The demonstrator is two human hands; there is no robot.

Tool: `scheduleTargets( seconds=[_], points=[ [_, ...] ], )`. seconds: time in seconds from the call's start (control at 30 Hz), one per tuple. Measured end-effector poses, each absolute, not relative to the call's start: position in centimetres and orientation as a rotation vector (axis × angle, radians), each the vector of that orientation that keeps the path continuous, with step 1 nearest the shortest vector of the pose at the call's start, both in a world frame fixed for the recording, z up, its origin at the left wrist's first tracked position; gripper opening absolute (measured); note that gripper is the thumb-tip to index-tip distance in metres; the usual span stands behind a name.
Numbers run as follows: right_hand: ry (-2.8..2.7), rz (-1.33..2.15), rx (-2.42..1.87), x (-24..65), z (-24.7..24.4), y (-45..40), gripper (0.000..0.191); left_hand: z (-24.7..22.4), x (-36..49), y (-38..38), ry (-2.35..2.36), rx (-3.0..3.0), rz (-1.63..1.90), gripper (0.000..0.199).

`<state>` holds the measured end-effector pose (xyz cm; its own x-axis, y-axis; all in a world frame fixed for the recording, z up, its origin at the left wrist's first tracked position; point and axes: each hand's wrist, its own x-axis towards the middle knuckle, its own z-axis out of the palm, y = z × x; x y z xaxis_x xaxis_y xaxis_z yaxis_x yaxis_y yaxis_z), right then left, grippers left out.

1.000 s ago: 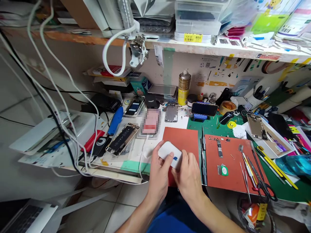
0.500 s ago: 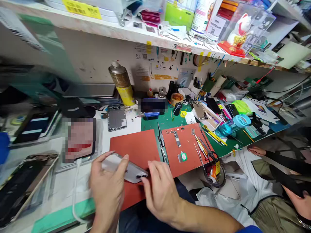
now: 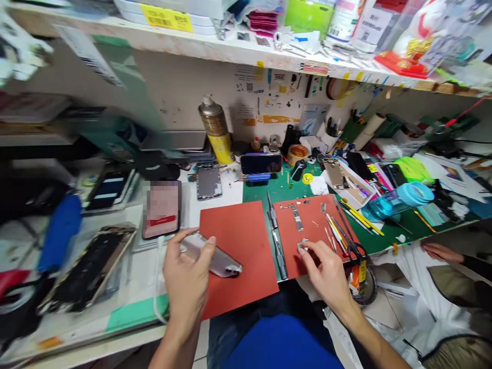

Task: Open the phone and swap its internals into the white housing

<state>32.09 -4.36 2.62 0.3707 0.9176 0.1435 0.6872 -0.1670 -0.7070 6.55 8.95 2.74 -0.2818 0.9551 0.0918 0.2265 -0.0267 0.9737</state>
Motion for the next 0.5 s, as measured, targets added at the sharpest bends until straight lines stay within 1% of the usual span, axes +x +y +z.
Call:
scheduleTargets(
  seconds=[0.13,0.2,0.27,0.5],
  points=[
    [-1.479,0.885,-1.56,27.5,4.4,-2.3,0.021,1.9,5.7,8.6,1.398,1.241,1.374,0.044],
    [-1.543,0.987,-1.429,25.5,4.9,-0.7,0.019,1.4,4.9,8.2,1.303,1.246,1.37,0.042],
    [-1.625,0.975,-1.359,24.0,5.2,0.9,0.019,1.0,3.9,7.6,1.198,1.243,1.349,0.044],
    [-2.006,0.725,-1.196,21.4,5.7,3.7,0.027,0.5,1.4,6.6,0.961,1.17,1.281,0.048]
  ],
)
